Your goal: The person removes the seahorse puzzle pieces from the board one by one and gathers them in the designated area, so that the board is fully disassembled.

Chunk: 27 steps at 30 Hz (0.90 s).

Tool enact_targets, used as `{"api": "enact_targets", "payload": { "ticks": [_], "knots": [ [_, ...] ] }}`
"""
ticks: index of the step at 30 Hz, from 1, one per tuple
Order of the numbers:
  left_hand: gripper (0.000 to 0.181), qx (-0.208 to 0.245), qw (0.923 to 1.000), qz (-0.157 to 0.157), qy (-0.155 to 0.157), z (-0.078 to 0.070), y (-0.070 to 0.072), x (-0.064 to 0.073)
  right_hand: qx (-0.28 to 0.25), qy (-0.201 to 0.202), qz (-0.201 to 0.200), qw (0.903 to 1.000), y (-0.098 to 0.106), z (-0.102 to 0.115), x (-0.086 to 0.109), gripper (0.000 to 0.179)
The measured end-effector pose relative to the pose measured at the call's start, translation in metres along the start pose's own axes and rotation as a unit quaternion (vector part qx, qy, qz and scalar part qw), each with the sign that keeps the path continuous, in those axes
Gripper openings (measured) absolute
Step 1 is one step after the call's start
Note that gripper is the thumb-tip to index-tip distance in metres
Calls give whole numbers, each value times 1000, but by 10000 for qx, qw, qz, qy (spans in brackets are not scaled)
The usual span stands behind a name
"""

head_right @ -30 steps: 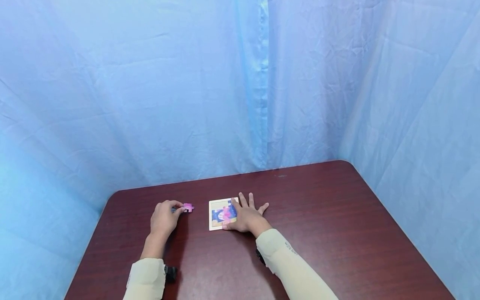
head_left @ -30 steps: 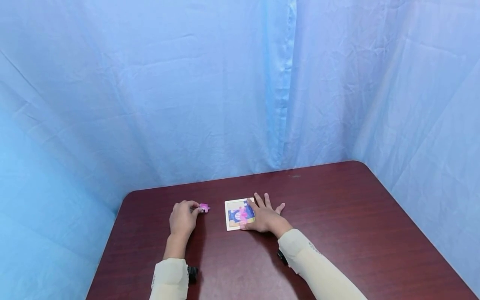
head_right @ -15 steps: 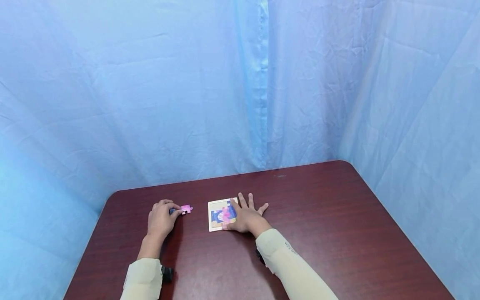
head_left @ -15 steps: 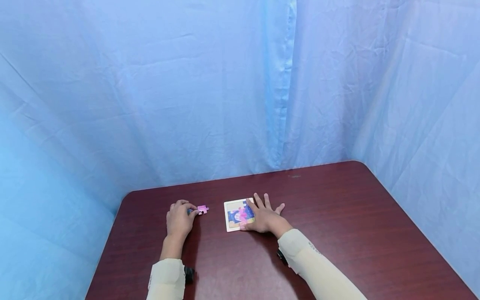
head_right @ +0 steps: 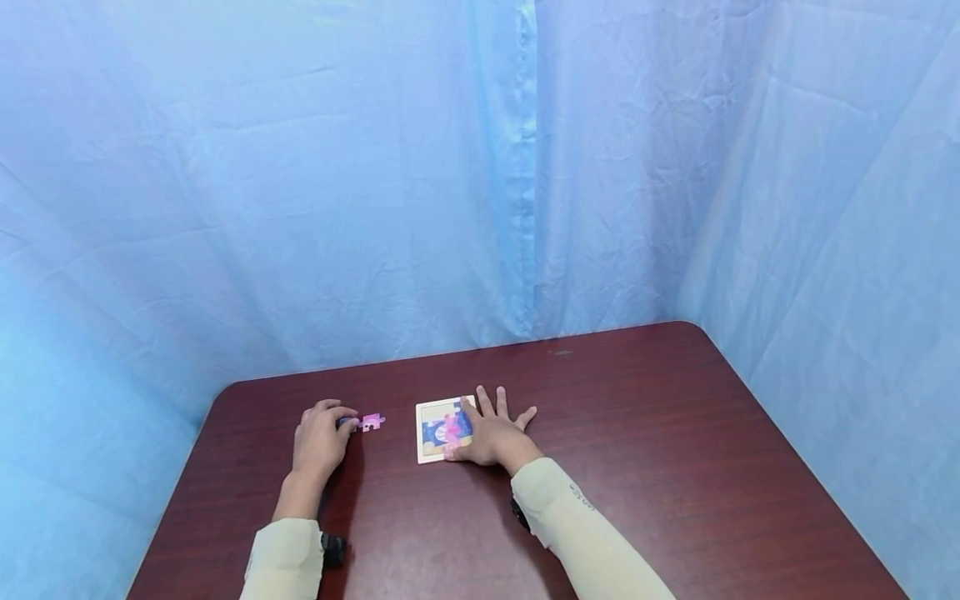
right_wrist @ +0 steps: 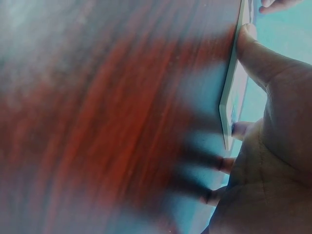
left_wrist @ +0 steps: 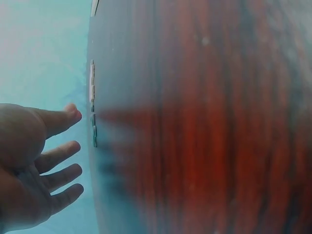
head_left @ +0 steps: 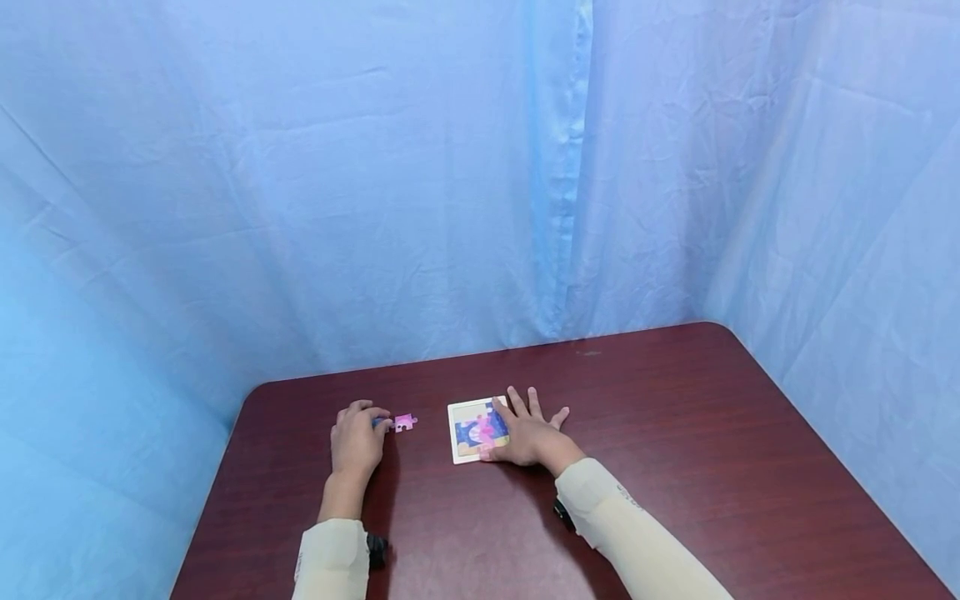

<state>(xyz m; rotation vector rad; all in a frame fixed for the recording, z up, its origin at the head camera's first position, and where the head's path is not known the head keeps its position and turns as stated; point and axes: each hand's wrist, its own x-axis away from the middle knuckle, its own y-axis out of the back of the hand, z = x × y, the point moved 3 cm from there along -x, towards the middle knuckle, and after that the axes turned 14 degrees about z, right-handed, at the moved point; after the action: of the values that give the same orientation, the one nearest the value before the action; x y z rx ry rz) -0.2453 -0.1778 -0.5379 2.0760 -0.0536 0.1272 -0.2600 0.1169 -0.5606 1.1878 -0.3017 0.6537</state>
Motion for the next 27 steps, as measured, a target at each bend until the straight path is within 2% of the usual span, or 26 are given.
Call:
{"api": "enact_targets", "payload": {
  "ticks": [10,21,27],
  "knots": [
    [26,36,10000,-30,24,-7,3,3,96,-26,32,9999,3,4,7,103],
    [22,51,9987,-102,-505,-31,-8,3,97,-75,58,9999,3,3,7,102],
    [20,44,9978,-109,-656,-46,-14,4,120,-83,85,9999,3,4,7,103]
  ]
}}
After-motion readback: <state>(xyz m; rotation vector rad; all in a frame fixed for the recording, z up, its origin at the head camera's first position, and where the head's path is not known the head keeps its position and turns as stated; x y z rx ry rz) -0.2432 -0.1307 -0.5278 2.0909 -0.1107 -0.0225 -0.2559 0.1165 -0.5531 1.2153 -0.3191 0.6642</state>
